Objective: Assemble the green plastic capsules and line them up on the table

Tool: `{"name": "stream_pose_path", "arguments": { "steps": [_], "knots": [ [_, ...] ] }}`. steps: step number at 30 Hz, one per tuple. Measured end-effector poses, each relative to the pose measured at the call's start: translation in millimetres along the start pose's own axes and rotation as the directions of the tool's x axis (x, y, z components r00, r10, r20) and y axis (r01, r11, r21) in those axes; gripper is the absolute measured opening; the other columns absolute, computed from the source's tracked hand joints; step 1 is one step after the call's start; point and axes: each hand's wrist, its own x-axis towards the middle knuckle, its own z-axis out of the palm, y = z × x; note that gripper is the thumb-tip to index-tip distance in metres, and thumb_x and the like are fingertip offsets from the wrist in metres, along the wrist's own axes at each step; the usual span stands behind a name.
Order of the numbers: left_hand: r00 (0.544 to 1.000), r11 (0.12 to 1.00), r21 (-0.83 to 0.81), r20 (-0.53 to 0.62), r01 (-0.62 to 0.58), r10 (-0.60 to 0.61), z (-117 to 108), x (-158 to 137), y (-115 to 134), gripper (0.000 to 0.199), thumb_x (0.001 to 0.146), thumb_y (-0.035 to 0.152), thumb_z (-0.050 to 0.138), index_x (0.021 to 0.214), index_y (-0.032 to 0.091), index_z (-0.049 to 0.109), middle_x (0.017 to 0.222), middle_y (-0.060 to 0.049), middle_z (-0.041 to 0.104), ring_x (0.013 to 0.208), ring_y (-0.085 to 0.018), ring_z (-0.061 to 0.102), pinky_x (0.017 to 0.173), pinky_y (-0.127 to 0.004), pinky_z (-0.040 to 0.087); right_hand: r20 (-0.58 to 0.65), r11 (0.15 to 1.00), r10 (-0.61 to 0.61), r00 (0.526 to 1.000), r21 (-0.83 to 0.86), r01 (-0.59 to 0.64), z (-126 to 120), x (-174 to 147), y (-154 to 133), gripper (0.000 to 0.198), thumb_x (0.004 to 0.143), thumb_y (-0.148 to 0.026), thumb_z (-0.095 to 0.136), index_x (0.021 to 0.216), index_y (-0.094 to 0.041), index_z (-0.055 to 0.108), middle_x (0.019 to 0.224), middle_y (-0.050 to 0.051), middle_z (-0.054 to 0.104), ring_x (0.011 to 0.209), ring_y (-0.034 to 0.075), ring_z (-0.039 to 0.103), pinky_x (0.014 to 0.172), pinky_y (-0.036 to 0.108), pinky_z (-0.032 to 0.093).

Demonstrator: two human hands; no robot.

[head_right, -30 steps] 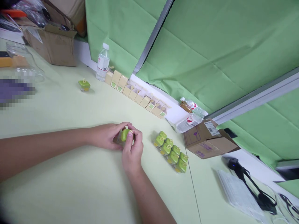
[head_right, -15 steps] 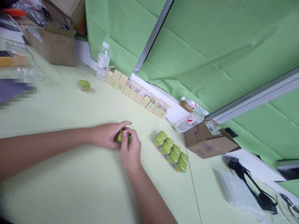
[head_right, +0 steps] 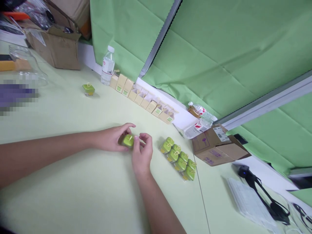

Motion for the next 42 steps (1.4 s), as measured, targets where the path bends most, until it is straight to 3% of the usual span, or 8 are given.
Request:
{"name": "stream_pose_path", "arguments": {
  "steps": [2, 5, 9, 12, 18, 25, 36, 42],
  "knots": [
    [0.997, 0.996, 0.09, -0.084, 0.008, 0.0, 1, 1, 2, 0.1, 0.062, 0.051, 0.078, 0.144, 0.022, 0.027, 0.125, -0.013, 0.055, 0.106, -0.028, 0.058, 0.085, -0.037, 0.047, -0.058, 1.0, -0.006, 0.998, -0.022, 0.005, -2, 2, -1, 0.026, 0.092, -0.044, 0.052, 0.103, -0.021, 0.057, 0.105, 0.007, 0.063, 0.099, 0.019, 0.059, 0.082, 0.033, 0.049],
    [0.992, 0.988, 0.149, -0.109, -0.049, 0.066, 3, 1, 3, 0.108, 0.056, 0.055, 0.081, 0.144, 0.023, 0.028, 0.127, -0.013, 0.052, 0.114, -0.031, 0.054, 0.091, -0.039, 0.045, 0.001, 1.0, 0.004, 1.0, -0.026, -0.004, -4, 1, -5, 0.025, 0.093, -0.043, 0.049, 0.099, -0.02, 0.058, 0.1, 0.005, 0.063, 0.094, 0.019, 0.06, 0.081, 0.033, 0.049],
    [0.99, 0.982, 0.159, -0.083, -0.1, 0.114, 3, 1, -2, 0.085, 0.067, 0.042, 0.074, 0.14, 0.022, 0.035, 0.123, -0.012, 0.056, 0.111, -0.028, 0.057, 0.09, -0.037, 0.045, 0.216, 0.996, -0.038, 0.976, -0.066, 0.053, -4, -4, -10, 0.02, 0.086, -0.034, 0.06, 0.101, -0.02, 0.061, 0.099, 0.004, 0.066, 0.093, 0.019, 0.061, 0.085, 0.034, 0.049],
    [0.993, 0.985, 0.138, -0.051, -0.1, 0.108, 2, 2, -6, 0.067, 0.074, 0.035, 0.067, 0.134, 0.021, 0.041, 0.121, -0.01, 0.059, 0.103, -0.025, 0.061, 0.084, -0.033, 0.046, 0.274, 0.99, -0.067, 0.959, -0.101, 0.098, -2, -7, -11, 0.025, 0.083, -0.029, 0.064, 0.106, -0.021, 0.061, 0.102, 0.004, 0.068, 0.095, 0.02, 0.062, 0.089, 0.036, 0.048],
    [0.995, 0.988, 0.12, -0.028, -0.096, 0.1, -1, 1, -3, 0.066, 0.072, 0.035, 0.068, 0.132, 0.022, 0.043, 0.117, -0.008, 0.061, 0.101, -0.024, 0.062, 0.08, -0.03, 0.046, 0.247, 0.99, -0.067, 0.967, -0.103, 0.095, -2, -6, -9, 0.03, 0.079, -0.03, 0.067, 0.107, -0.021, 0.06, 0.105, 0.005, 0.067, 0.097, 0.021, 0.062, 0.09, 0.037, 0.048],
    [0.987, 0.963, 0.258, -0.155, 0.078, -0.039, -14, 0, 3, 0.09, 0.063, 0.069, 0.07, 0.133, 0.023, 0.038, 0.109, -0.007, 0.058, 0.084, -0.023, 0.062, 0.069, -0.031, 0.043, -0.093, 1.0, 0.002, 0.996, 0.022, 0.0, -11, 5, -2, 0.022, 0.083, -0.025, 0.049, 0.104, -0.022, 0.055, 0.111, 0.006, 0.061, 0.1, 0.02, 0.06, 0.086, 0.035, 0.047],
    [0.998, 0.965, 0.263, -0.064, 0.022, -0.005, -13, -1, -2, 0.079, 0.071, 0.063, 0.067, 0.133, 0.023, 0.04, 0.115, -0.007, 0.058, 0.089, -0.022, 0.06, 0.075, -0.03, 0.042, -0.08, 0.99, 0.104, 0.991, 0.105, -0.096, -10, 5, -3, 0.022, 0.087, -0.037, 0.051, 0.099, -0.021, 0.059, 0.107, 0.006, 0.063, 0.101, 0.021, 0.058, 0.089, 0.037, 0.043],
    [0.998, 0.972, 0.235, -0.061, 0.02, -0.006, -12, 1, -4, 0.072, 0.073, 0.061, 0.066, 0.13, 0.024, 0.042, 0.112, -0.006, 0.059, 0.083, -0.02, 0.059, 0.072, -0.029, 0.041, -0.052, 0.994, 0.095, 0.994, -0.05, -0.098, -17, 8, -6, 0.027, 0.084, -0.042, 0.055, 0.1, -0.02, 0.059, 0.107, 0.007, 0.063, 0.099, 0.021, 0.059, 0.084, 0.034, 0.046]
  ]
}}
